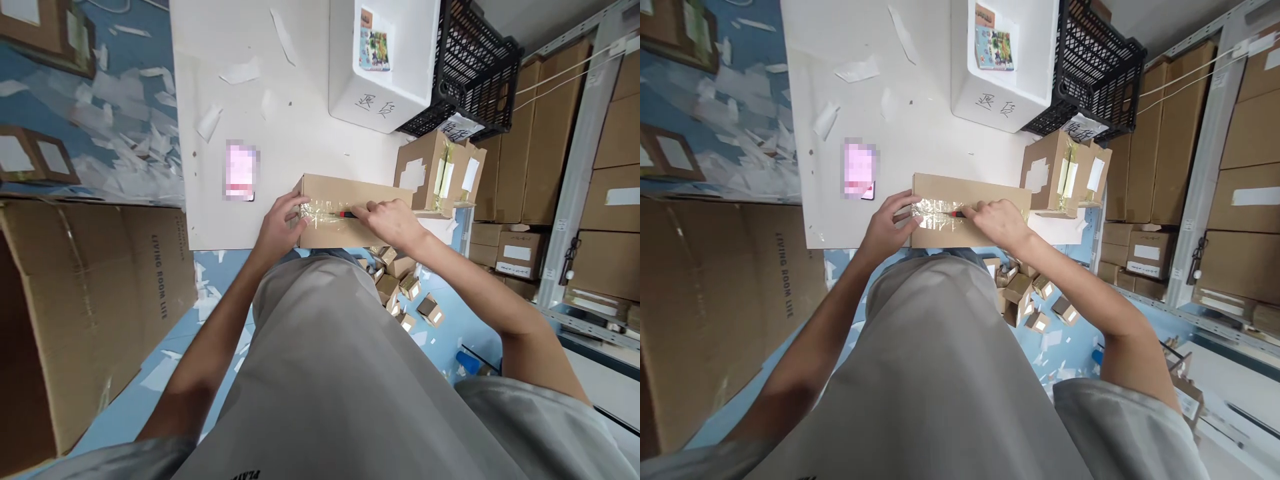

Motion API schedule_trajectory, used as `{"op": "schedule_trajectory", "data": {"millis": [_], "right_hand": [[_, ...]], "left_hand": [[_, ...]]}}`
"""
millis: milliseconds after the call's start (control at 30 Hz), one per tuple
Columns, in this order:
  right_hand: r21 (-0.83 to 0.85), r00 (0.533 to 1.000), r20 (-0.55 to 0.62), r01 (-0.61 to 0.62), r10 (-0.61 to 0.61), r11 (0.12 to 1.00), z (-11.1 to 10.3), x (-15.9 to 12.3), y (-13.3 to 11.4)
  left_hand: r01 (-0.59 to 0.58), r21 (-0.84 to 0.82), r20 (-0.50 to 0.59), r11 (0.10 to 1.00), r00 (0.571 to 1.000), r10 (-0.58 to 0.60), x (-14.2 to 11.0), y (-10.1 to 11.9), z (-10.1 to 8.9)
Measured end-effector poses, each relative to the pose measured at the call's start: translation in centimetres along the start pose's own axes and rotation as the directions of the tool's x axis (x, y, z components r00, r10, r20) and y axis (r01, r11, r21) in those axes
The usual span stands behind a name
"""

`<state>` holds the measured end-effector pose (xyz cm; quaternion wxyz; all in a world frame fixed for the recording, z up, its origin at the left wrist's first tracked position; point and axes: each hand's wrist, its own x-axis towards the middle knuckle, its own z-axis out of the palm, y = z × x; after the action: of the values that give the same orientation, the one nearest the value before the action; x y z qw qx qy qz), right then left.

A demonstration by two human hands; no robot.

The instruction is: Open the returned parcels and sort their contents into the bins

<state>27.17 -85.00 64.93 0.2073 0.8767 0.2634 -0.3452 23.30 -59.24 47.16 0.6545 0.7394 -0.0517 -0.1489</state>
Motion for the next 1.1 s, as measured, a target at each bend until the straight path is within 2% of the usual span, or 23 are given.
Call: {"op": "schedule_trajectory", "data": {"millis": [100, 233, 333, 433, 567, 767, 833, 1000, 1100], "right_hand": [[-0.007, 0.997, 0.051, -0.063, 0.063, 0.998, 2.1, -1.9, 3.2], [-0.007, 0.985, 0.092, -0.145, 0.145, 0.989, 6.1, -5.0, 8.3], [0.02, 0.986, 0.068, -0.153, 0.151, 0.988, 8.8, -6.7, 11.2], [0.071, 0.988, 0.044, -0.15, 0.147, 0.986, 10.7, -7.6, 13.1], [0.165, 0.989, 0.002, -0.144, 0.145, 0.976, 12.8, -8.1, 15.0], [0.245, 0.993, -0.081, -0.068, 0.09, 0.967, 16.3, -8.4, 17.2], [0.261, 0.992, -0.099, -0.045, 0.073, 0.964, 17.5, -8.3, 17.7], [0.323, 0.987, -0.148, -0.018, 0.07, 0.946, 21.4, -6.5, 18.3], [0.4, 0.979, -0.198, 0.033, 0.052, 0.916, 24.6, -4.3, 17.3]], "left_hand": [[0.02, 0.032, -0.044, 0.999, 0.999, -0.019, 0.1, 0.1, 0.2], [0.044, 0.092, -0.134, 0.995, 0.99, -0.032, 0.2, 0.4, 1.0], [0.087, 0.123, -0.223, 0.989, 0.973, -0.058, 0.0, 0.8, 1.8], [0.139, 0.147, -0.295, 0.979, 0.951, -0.09, -0.4, 1.1, 2.5], [0.196, 0.181, -0.352, 0.964, 0.928, -0.122, -0.5, 1.5, 3.2], [0.249, 0.258, -0.438, 0.934, 0.891, -0.117, -0.6, 2.5, 4.3], [0.251, 0.305, -0.467, 0.919, 0.88, -0.085, -0.6, 3.1, 5.2], [0.235, 0.51, -0.548, 0.827, 0.83, 0.103, 0.0, 4.5, 8.1], [0.274, 0.563, -0.562, 0.78, 0.819, 0.118, 0.5, 4.6, 9.3]]}}
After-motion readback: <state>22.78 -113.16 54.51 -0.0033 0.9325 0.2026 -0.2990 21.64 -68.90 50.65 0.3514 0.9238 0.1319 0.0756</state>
